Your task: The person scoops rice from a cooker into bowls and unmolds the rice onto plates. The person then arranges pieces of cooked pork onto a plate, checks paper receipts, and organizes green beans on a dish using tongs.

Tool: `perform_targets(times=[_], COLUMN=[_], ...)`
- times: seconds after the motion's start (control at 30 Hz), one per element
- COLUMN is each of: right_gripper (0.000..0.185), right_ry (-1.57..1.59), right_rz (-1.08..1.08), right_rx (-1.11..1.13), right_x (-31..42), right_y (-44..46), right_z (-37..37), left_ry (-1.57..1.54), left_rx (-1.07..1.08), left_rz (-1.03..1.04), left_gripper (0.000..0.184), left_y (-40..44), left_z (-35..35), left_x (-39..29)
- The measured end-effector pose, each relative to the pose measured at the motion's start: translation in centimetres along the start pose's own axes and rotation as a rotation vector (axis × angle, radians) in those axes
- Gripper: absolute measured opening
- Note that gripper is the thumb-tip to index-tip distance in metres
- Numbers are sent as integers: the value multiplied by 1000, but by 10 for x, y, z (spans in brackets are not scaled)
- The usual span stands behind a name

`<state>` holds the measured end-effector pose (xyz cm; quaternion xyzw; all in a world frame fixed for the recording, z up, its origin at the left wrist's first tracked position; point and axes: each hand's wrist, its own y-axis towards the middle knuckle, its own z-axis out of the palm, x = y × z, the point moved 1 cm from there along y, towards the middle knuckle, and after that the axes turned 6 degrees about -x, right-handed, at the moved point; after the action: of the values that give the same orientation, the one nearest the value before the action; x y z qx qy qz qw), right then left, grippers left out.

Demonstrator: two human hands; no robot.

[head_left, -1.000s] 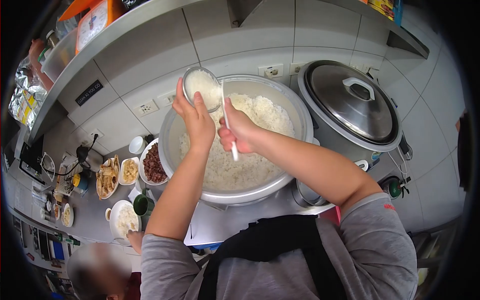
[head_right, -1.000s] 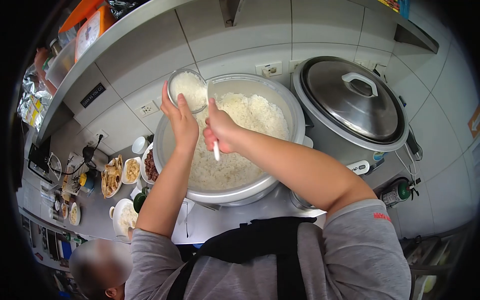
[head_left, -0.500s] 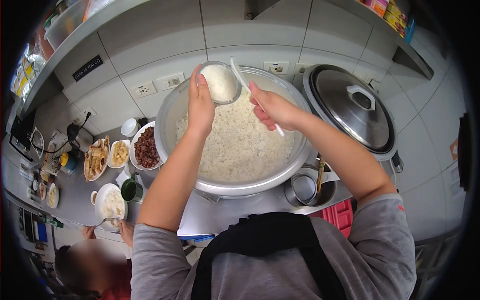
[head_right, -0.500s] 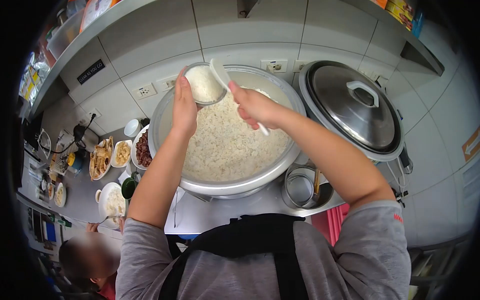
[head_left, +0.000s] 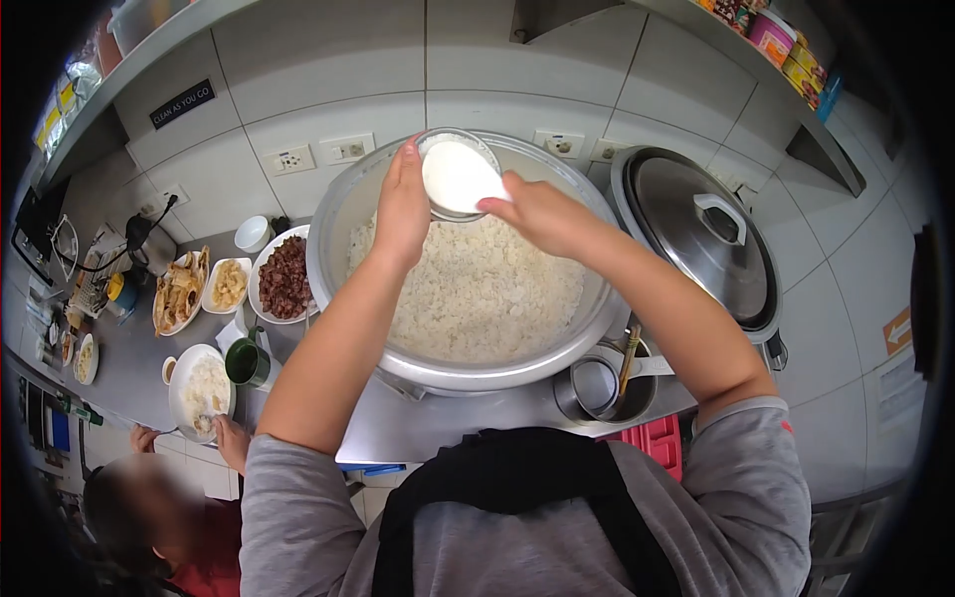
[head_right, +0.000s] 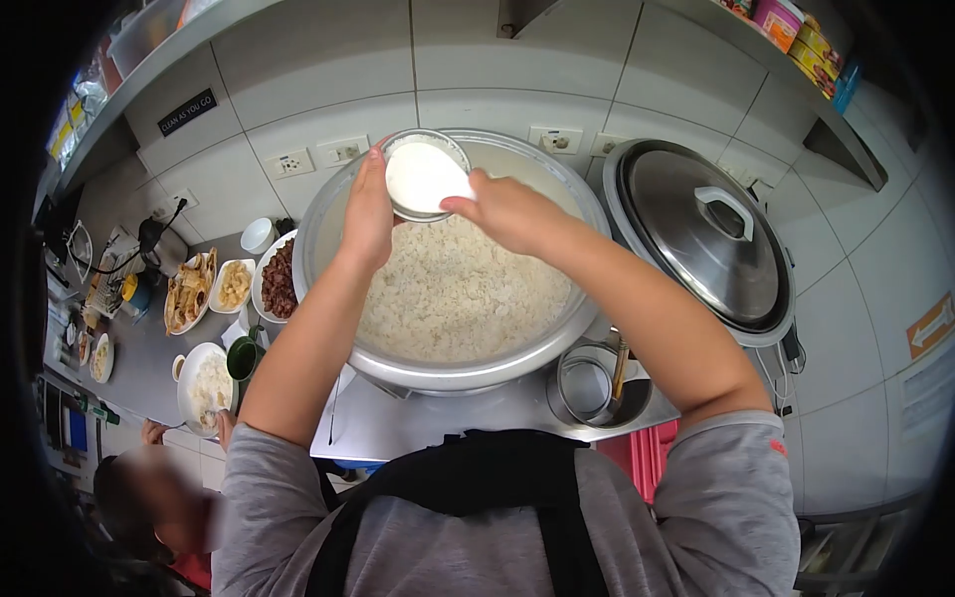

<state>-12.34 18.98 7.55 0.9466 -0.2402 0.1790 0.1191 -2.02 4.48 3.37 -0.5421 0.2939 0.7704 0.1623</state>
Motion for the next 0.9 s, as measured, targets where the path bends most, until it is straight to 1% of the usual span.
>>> perform_targets(times=[0.03,0.07,0.1,0.13,0.17,0.2,0.27,0.3,0.33,0.37,0.4,0.43,0.47,0.53,0.6,0.67,0.7,0.73,0.8,0.87,0.9], right_gripper=[61,61,61,60,63,63,67,72,72,72,71,70,70,69,72,75,75,76,77,73,64], right_ry=[59,47,82,121,66,68,123,154,161,175,181,86,82,-144,-102,-138,-133,1,132,-64,-278], right_rz=[-12,-10,22,55,73,82,67,208,206,124,45,0,6,139,131,-74,-69,83,239,351,338], right_rx=[28,28,-32,-93,-57,-51,151,270,261,262,266,154,153,51,60,143,124,142,156,330,477], right_x=[-1,-6,-14,-12,-9,-9,-6,6,1,-7,-7,-4,2,10,1,-11,-11,-7,-13,-36,-51], right_y=[0,2,3,1,-3,-4,0,-3,1,5,3,3,-2,-11,-1,13,15,12,18,31,32], right_z=[-10,-5,7,15,26,27,27,7,-4,-16,-27,-31,-22,5,6,-13,-34,-65,-85,-66,-54], left_ry=[-67,-137,-149,-35,81,82,84,91,38,-15,-14,13,41,65,104,6,13,4,-11,60,63], left_rx=[-32,-65,-63,-15,35,39,87,91,70,52,62,74,85,114,142,146,161,155,154,190,199], left_rz=[-52,-111,-114,2,116,105,46,51,-14,-79,-75,-44,-14,-7,7,-53,-42,-70,-99,33,28], left_gripper=[47,47,47,47,48,48,48,48,47,47,47,47,47,48,49,49,49,49,50,51,51], left_y=[-1,-3,-1,1,2,-1,-4,-3,-2,1,1,0,-1,-4,-6,-3,-3,-5,-6,-6,-6], left_z=[4,7,8,6,5,3,0,0,1,2,4,7,9,7,2,2,2,3,4,4,4], left_x=[-3,-3,1,6,11,10,3,3,4,5,5,5,7,4,3,4,1,-1,-3,-5,-5])
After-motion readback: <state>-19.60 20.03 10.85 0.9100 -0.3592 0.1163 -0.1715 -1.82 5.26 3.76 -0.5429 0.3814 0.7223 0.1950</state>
